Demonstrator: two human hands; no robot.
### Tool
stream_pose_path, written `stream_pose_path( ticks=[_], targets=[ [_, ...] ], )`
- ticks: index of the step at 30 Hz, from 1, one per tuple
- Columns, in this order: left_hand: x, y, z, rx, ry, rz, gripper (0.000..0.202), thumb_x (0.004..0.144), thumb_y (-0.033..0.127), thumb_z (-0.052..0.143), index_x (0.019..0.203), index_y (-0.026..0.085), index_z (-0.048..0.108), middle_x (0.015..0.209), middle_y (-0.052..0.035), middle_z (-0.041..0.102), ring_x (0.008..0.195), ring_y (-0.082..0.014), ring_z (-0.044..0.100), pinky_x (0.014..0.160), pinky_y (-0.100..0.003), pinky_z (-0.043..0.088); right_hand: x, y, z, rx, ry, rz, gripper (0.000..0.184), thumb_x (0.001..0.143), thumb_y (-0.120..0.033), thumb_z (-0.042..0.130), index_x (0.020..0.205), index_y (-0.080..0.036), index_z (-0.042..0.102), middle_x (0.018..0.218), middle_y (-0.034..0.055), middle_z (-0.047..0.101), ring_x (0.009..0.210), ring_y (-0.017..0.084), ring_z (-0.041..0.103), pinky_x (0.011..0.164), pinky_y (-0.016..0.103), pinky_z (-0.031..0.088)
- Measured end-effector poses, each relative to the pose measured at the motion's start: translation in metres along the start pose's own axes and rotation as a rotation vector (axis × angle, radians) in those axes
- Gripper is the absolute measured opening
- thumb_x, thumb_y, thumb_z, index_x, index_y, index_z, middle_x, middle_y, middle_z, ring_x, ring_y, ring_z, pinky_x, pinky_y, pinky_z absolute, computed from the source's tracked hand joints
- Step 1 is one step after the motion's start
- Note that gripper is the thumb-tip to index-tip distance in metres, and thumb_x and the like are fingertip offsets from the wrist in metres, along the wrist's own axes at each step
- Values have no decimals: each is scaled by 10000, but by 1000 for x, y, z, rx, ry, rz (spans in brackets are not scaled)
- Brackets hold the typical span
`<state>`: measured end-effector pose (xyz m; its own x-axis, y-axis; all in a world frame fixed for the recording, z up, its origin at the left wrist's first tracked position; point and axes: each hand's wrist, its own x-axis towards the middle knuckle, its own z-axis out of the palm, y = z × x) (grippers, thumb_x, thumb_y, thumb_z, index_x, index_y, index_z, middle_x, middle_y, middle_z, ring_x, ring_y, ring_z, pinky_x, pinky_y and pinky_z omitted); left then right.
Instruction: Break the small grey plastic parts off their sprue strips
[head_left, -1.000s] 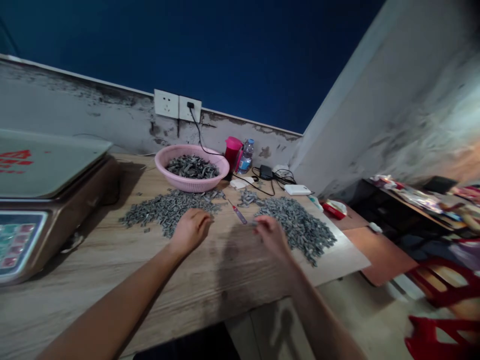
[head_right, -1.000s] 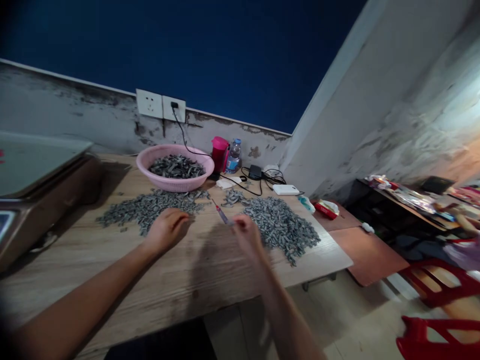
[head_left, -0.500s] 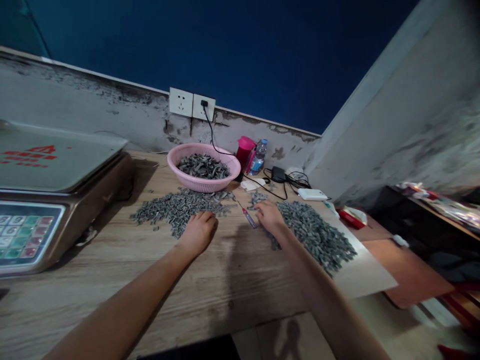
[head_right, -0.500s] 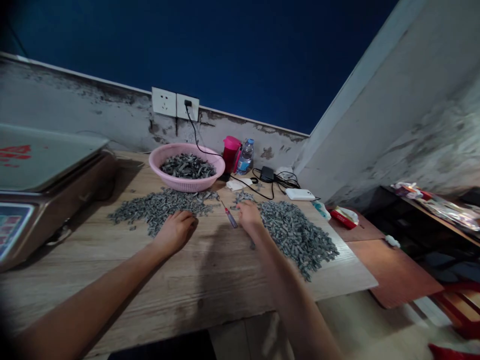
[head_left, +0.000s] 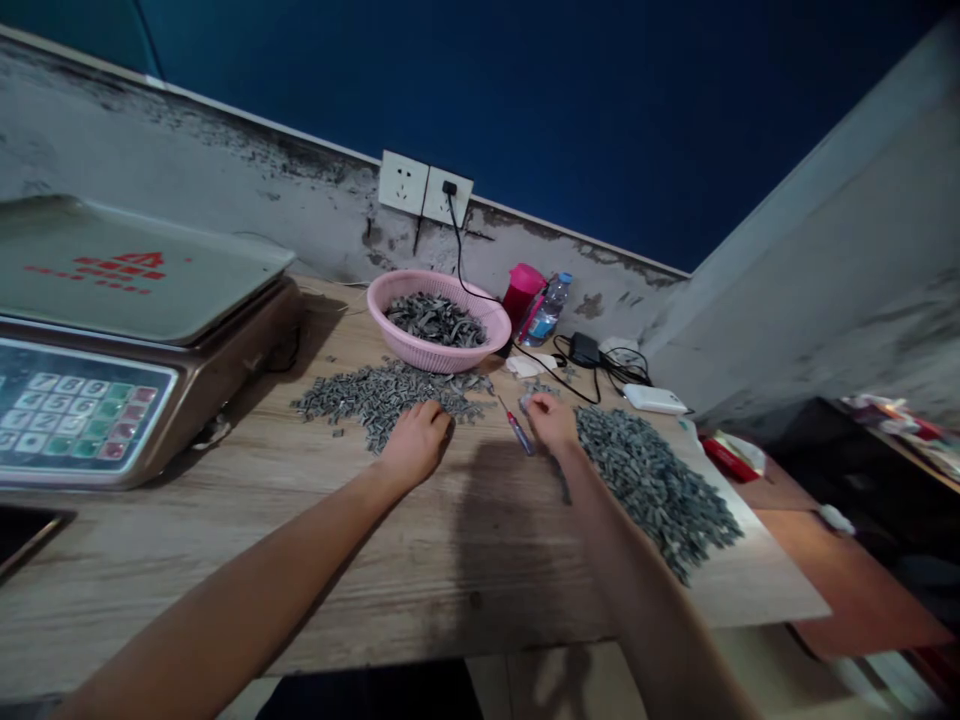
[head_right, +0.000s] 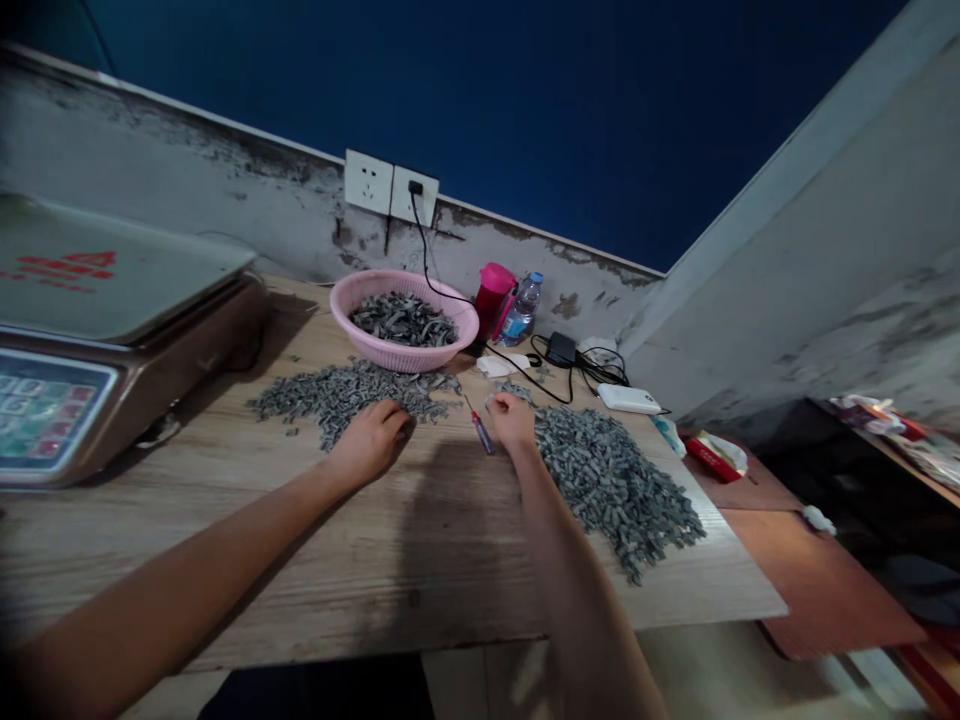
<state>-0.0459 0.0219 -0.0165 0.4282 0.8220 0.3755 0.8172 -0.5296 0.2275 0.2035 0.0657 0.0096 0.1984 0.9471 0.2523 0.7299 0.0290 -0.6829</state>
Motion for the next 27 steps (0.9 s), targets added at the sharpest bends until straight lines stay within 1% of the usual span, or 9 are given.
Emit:
stream_pose_path(
  ticks=[4, 7, 10, 13, 19, 21, 23, 25, 27],
  targets=[
    [1, -2, 2, 25, -8, 5, 209, 847, 169, 424, 941, 134, 608, 985, -115, 534, 903, -239, 478, 804, -378, 425, -6, -8, 4, 324, 70, 78, 337, 654, -473, 572, 768, -158, 612, 679, 41, 634, 611, 169, 566, 617, 290, 446],
    [2, -3, 1, 27, -26, 24, 204, 843, 152, 417, 900, 115, 610, 947, -125, 538, 884, -231, 487, 816, -376, 422, -14, -17, 14, 521, 68, 114, 395, 599, -513, 619, 781, -164, 589, 598, 5, 579, 536, 148, 533, 562, 286, 443],
    [3, -3, -2, 39, -40, 27, 201, 841, 148, 412, 876, 102, 605, 923, -135, 539, 876, -239, 495, 817, -383, 423, -23, -27, 27, 657, 40, 129, 369, 565, -473, 674, 754, -172, 576, 550, -26, 533, 507, 132, 504, 547, 275, 431],
    [4, -3, -4, 28, -44, 10, 192, 838, 147, 418, 879, 101, 600, 919, -141, 540, 875, -245, 502, 814, -390, 425, -31, -37, 37, 739, 30, 141, 331, 557, -431, 698, 723, -178, 564, 589, -17, 564, 559, 139, 527, 592, 280, 444],
    [4, 0, -4, -28, 25, -17, 192, 810, 112, 422, 912, 101, 583, 895, -141, 543, 866, -257, 507, 792, -400, 436, -48, -54, 40, 909, -6, 179, 232, 628, -334, 663, 764, -195, 536, 698, 4, 633, 687, 164, 589, 688, 304, 471],
    [5, -2, -5, -164, 123, -31, 210, 784, 77, 421, 915, 103, 583, 917, -137, 550, 898, -246, 506, 819, -384, 433, -55, -59, 39, 937, -67, 183, 220, 645, -309, 661, 790, -195, 539, 673, -8, 623, 653, 151, 585, 653, 286, 464],
    [6, -3, -5, -431, 236, -108, 212, 790, 81, 420, 916, 120, 585, 916, -111, 572, 894, -209, 522, 827, -343, 434, -62, -64, 40, 960, -164, 180, 219, 654, -301, 667, 800, -194, 542, 636, -23, 603, 602, 136, 573, 608, 264, 450],
    [8, -3, -6, -787, 301, -266, 161, 805, 136, 452, 903, 139, 580, 832, -65, 596, 781, -162, 548, 745, -289, 452, -68, -68, 43, 975, -251, 163, 213, 666, -303, 668, 802, -193, 547, 605, -34, 580, 573, 129, 565, 581, 253, 440],
    [9, 0, -9, -1122, 310, -433, 121, 780, 191, 526, 883, 145, 569, 718, -17, 589, 636, -121, 533, 626, -239, 443, -72, -72, 46, 985, -296, 138, 196, 683, -308, 660, 800, -193, 553, 599, -34, 571, 578, 131, 568, 578, 252, 440]
  ],
)
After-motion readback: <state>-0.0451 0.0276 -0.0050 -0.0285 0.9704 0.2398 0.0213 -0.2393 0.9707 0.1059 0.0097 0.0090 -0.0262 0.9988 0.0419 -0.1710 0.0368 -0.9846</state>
